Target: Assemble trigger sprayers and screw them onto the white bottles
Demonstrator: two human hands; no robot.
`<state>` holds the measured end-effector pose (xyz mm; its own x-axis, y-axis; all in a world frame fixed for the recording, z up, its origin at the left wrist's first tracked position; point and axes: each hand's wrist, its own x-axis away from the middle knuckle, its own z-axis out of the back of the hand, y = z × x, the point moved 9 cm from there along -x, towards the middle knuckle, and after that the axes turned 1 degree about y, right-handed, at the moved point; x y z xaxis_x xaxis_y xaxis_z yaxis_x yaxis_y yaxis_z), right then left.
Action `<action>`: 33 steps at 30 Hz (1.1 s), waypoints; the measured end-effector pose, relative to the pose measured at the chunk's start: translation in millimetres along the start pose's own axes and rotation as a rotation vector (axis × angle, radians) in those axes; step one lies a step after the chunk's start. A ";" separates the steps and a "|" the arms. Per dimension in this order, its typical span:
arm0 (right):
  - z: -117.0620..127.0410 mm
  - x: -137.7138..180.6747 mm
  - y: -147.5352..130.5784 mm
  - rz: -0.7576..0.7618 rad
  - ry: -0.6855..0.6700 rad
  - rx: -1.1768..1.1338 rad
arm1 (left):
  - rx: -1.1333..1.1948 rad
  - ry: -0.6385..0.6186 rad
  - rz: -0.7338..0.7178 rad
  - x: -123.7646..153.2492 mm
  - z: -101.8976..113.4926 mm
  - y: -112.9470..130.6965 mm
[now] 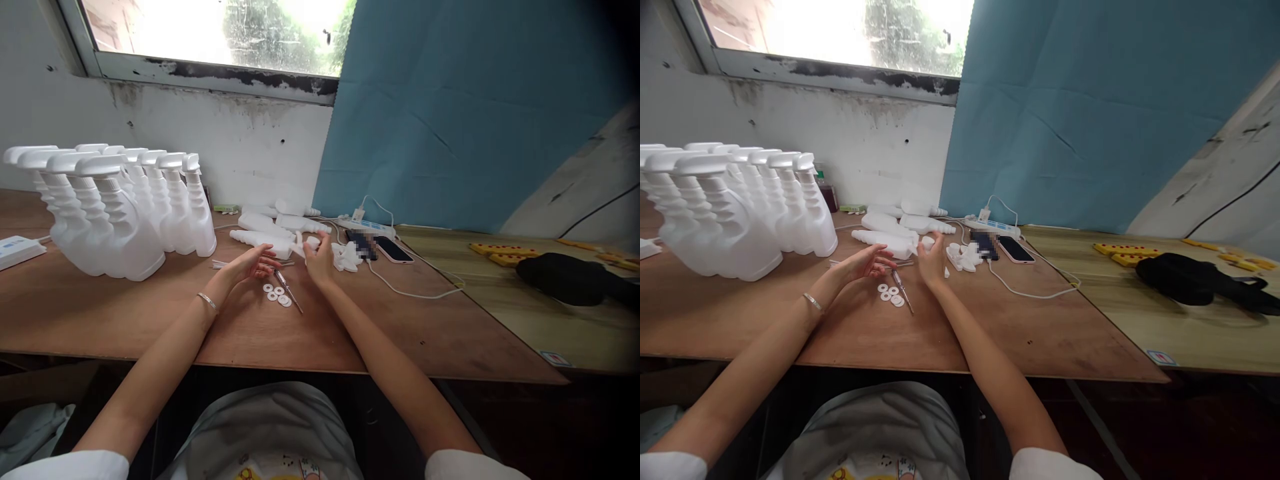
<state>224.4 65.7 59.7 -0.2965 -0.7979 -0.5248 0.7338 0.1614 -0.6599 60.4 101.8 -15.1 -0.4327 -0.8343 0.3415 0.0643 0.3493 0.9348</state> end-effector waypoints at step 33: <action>3.8 -11.3 12.8 0.208 -0.054 0.585 | -0.116 0.020 -0.064 -1.2 2.7 1.9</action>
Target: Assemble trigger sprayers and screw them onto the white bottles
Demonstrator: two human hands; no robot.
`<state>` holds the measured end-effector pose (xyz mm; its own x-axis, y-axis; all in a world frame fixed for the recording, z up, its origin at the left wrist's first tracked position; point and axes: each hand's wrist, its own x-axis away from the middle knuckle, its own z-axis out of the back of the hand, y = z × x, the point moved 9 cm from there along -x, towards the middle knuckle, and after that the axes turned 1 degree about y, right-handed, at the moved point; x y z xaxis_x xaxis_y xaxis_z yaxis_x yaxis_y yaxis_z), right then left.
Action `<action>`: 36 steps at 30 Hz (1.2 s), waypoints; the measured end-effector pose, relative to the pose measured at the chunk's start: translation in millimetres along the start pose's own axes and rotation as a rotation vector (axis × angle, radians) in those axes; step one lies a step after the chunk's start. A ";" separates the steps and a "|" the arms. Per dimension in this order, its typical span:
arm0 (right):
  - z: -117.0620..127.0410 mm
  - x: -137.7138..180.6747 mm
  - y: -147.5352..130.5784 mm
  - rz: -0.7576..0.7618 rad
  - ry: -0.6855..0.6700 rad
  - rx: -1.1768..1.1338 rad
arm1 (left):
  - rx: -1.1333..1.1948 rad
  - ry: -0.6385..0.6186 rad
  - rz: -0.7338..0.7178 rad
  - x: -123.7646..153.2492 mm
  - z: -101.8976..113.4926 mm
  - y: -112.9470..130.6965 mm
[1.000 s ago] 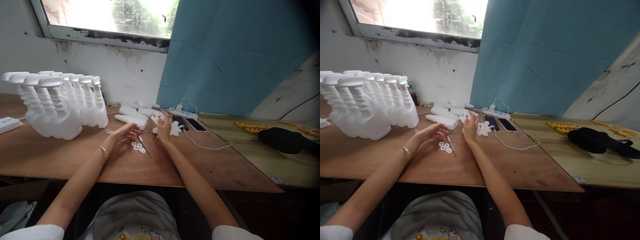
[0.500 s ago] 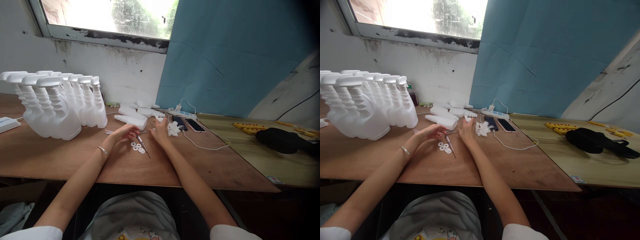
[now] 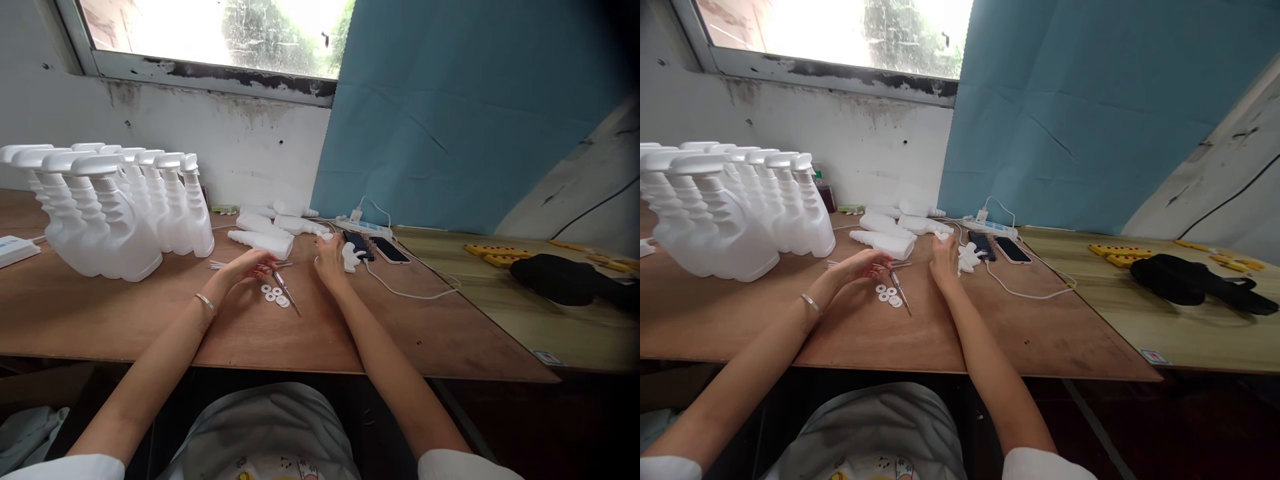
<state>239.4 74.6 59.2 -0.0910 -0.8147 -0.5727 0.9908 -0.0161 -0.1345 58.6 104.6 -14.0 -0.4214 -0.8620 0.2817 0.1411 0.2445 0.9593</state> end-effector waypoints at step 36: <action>17.7 -3.4 -5.3 0.105 0.155 -0.103 | 0.010 0.011 0.000 5.7 -4.5 4.2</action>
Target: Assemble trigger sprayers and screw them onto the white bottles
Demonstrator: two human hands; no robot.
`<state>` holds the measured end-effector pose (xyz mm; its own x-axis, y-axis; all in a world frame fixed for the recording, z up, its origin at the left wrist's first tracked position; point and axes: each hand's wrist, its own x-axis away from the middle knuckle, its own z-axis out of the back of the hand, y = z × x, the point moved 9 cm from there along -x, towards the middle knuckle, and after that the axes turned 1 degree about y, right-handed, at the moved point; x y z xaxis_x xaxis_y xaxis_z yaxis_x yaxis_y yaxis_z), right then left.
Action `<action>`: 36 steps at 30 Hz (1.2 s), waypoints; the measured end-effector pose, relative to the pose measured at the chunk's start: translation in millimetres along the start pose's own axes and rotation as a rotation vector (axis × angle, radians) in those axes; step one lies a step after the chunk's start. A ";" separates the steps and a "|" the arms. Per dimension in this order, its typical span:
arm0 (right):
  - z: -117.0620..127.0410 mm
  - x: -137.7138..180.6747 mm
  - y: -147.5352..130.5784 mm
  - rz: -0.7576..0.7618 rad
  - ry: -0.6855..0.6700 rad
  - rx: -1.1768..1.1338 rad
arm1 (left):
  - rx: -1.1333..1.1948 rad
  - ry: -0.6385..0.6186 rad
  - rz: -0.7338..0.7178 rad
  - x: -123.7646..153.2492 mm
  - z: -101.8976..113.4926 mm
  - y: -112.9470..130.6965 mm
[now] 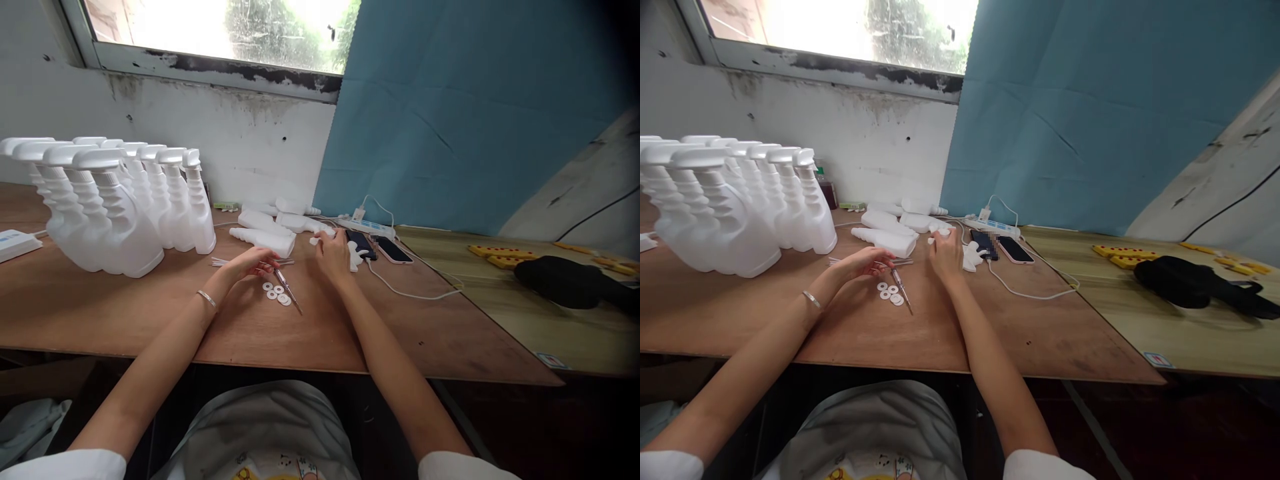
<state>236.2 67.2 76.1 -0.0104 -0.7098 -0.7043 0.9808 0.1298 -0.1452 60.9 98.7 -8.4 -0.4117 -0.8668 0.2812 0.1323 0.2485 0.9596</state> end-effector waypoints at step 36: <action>-10.6 32.2 -82.7 0.295 -0.115 -0.092 | -0.816 1.416 -0.476 101.8 138.9 79.1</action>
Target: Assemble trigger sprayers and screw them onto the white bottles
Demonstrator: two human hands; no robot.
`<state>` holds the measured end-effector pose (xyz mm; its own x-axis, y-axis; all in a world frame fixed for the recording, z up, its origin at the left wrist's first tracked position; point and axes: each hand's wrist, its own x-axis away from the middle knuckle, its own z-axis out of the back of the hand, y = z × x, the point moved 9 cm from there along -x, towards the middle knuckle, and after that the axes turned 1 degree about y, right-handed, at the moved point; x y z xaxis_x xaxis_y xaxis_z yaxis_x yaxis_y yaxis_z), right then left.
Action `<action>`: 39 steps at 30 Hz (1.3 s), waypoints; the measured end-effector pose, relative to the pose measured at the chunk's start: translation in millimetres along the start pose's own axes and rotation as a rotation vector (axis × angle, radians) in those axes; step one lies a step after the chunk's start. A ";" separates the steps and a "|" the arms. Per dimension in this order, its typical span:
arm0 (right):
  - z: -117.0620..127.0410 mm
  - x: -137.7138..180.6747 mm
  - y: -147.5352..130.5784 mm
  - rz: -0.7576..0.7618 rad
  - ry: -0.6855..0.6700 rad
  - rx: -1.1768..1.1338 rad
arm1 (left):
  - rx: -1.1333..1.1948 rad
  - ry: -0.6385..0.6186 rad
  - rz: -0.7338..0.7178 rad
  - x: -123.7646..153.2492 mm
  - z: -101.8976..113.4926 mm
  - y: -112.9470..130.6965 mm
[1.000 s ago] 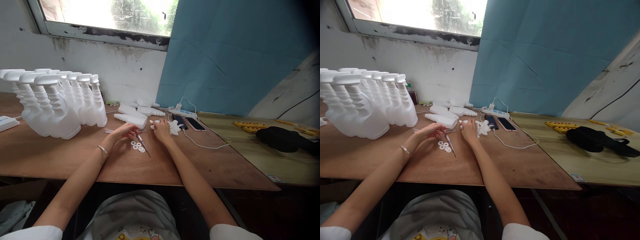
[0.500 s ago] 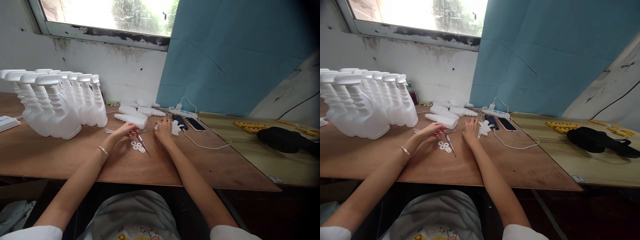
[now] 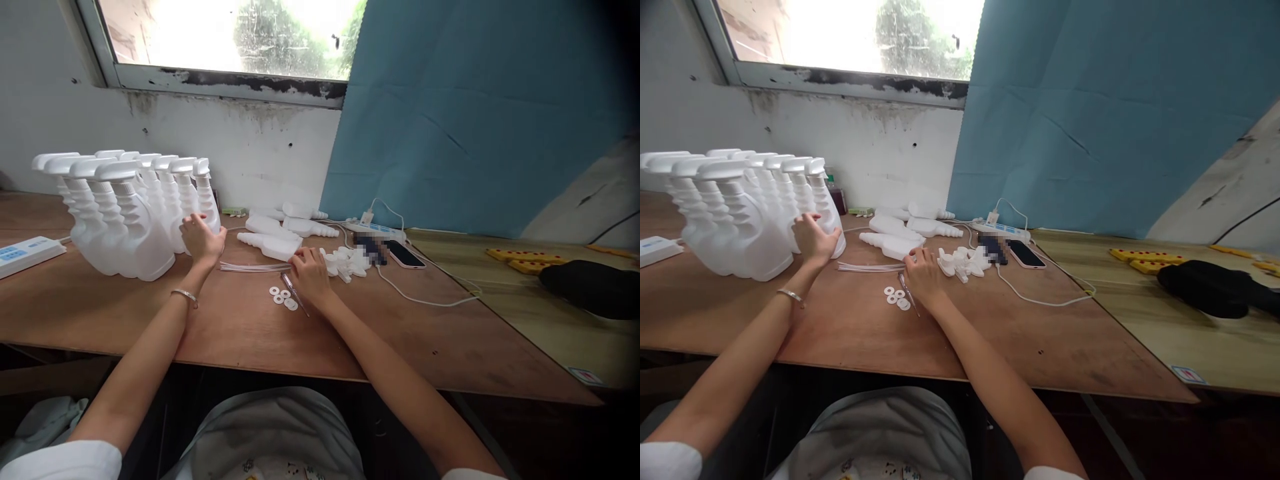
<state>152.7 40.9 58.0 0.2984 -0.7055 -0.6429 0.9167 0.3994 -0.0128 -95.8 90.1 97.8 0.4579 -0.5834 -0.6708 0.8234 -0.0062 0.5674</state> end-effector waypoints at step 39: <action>-7.8 9.1 83.3 -0.803 0.556 -1.592 | 0.189 -0.450 -0.695 66.4 -34.2 58.7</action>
<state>229.7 72.3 45.2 -0.4340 -0.8621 -0.2615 -0.3990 0.4442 -0.8022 -5.7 78.8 70.3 -0.3411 -0.6645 -0.6649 0.7803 -0.5946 0.1940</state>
